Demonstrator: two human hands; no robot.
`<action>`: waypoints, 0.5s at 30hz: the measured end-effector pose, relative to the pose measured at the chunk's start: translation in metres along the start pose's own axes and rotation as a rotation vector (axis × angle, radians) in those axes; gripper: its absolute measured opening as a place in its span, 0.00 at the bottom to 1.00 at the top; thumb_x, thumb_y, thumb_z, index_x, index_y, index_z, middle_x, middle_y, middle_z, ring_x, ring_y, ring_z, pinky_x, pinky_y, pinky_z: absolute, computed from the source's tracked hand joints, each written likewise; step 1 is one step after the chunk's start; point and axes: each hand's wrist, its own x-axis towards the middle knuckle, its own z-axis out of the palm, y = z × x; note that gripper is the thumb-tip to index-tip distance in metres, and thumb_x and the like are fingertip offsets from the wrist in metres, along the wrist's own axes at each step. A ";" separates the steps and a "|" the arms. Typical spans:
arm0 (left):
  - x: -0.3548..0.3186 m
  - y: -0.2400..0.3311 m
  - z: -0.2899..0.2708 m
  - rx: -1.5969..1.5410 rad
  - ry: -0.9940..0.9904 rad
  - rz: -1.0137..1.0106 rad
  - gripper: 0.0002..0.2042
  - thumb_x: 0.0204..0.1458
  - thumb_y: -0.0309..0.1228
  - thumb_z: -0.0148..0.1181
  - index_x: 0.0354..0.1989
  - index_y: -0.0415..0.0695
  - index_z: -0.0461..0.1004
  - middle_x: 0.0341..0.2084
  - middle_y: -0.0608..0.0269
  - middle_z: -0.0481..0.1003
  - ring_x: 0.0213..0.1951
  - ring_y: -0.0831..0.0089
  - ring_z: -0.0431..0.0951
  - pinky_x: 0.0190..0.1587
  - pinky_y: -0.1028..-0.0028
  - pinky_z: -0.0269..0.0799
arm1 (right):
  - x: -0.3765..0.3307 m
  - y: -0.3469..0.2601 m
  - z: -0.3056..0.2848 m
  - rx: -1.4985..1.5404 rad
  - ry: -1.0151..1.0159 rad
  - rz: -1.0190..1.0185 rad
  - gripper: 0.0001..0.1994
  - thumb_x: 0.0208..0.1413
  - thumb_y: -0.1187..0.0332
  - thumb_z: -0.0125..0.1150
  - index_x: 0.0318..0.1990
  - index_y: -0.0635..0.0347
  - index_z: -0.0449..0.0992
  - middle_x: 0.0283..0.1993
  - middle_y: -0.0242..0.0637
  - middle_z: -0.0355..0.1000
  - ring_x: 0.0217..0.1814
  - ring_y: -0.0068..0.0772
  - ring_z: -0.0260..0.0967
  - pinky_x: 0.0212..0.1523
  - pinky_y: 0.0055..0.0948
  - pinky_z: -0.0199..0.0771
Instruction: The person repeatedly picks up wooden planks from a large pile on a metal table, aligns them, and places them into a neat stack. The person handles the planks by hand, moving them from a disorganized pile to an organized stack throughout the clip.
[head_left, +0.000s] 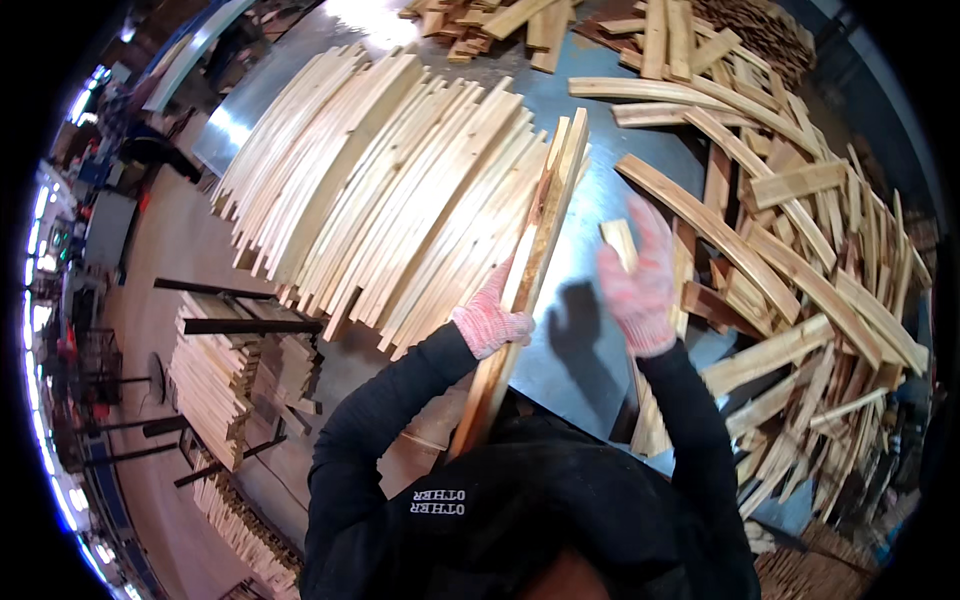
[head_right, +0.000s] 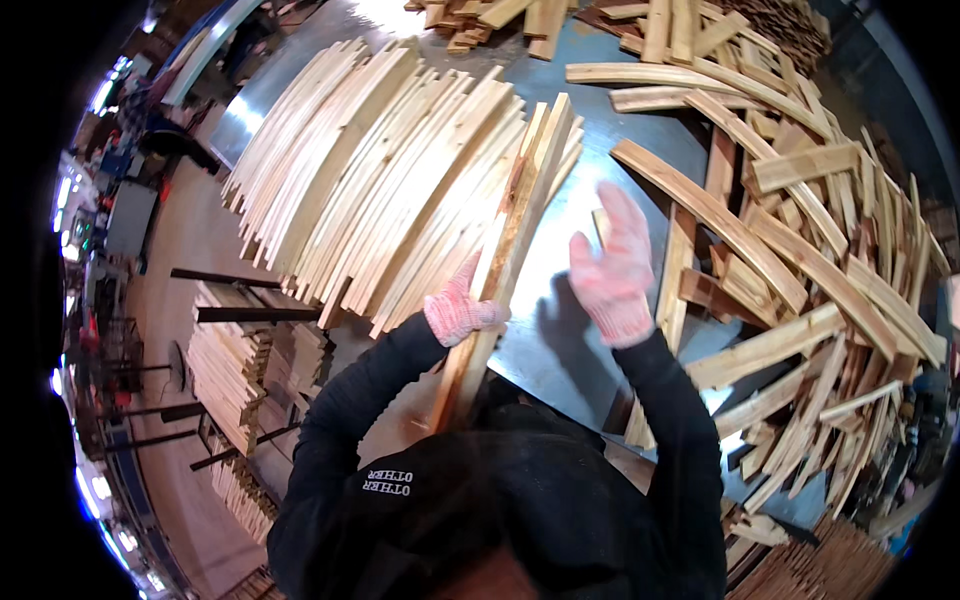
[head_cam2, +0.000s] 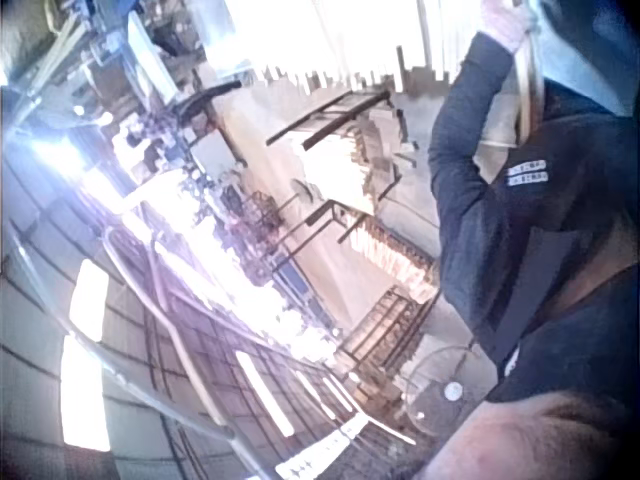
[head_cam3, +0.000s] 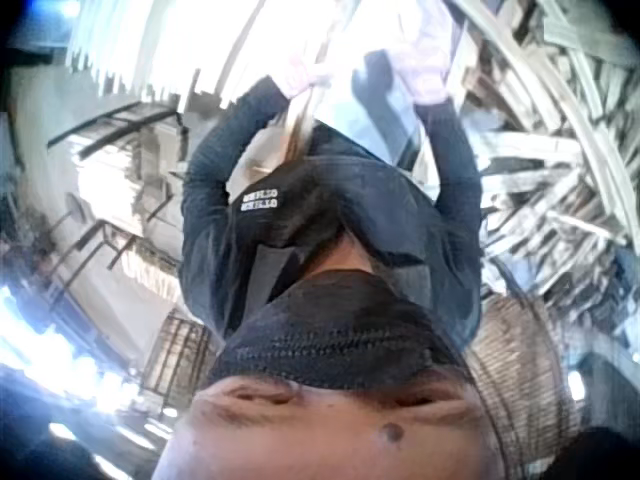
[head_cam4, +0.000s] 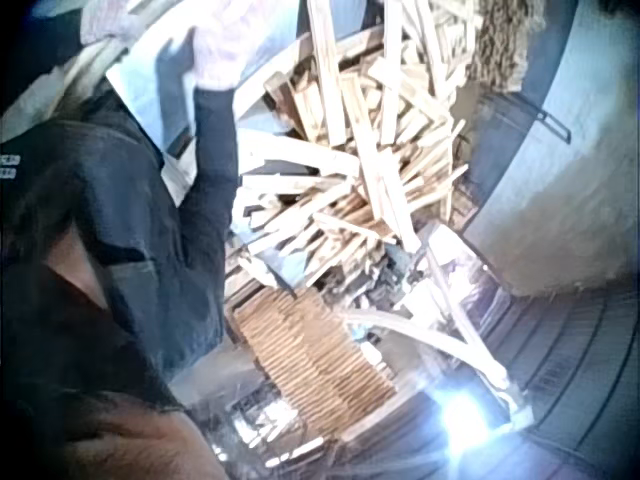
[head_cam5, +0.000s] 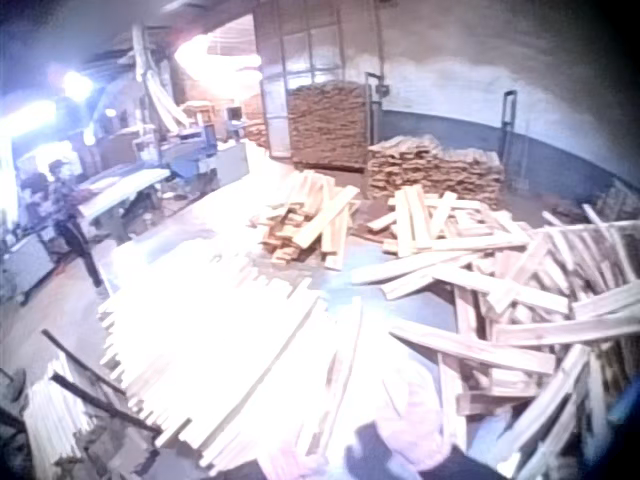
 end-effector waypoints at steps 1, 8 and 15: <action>-0.002 0.008 -0.020 0.058 0.027 0.022 0.48 0.40 0.22 0.65 0.72 0.44 0.43 0.39 0.53 0.73 0.29 0.69 0.77 0.31 0.69 0.77 | -0.026 0.020 0.006 0.142 -0.033 0.210 0.26 0.53 0.72 0.60 0.61 0.59 0.67 0.55 0.47 0.70 0.62 0.45 0.66 0.62 0.37 0.65; -0.006 0.049 -0.137 0.202 0.308 0.161 0.33 0.41 0.22 0.62 0.62 0.39 0.62 0.43 0.53 0.76 0.40 0.67 0.77 0.41 0.68 0.77 | -0.124 0.064 0.083 0.889 -0.580 1.240 0.41 0.64 0.54 0.55 0.74 0.60 0.37 0.33 0.35 0.71 0.24 0.21 0.66 0.24 0.22 0.70; 0.030 0.022 -0.143 0.395 0.307 0.173 0.33 0.42 0.18 0.59 0.62 0.42 0.63 0.33 0.57 0.78 0.34 0.68 0.80 0.38 0.68 0.79 | -0.073 0.045 0.189 0.137 -0.717 0.833 0.55 0.54 0.46 0.62 0.71 0.69 0.28 0.48 0.52 0.76 0.50 0.47 0.75 0.50 0.35 0.74</action>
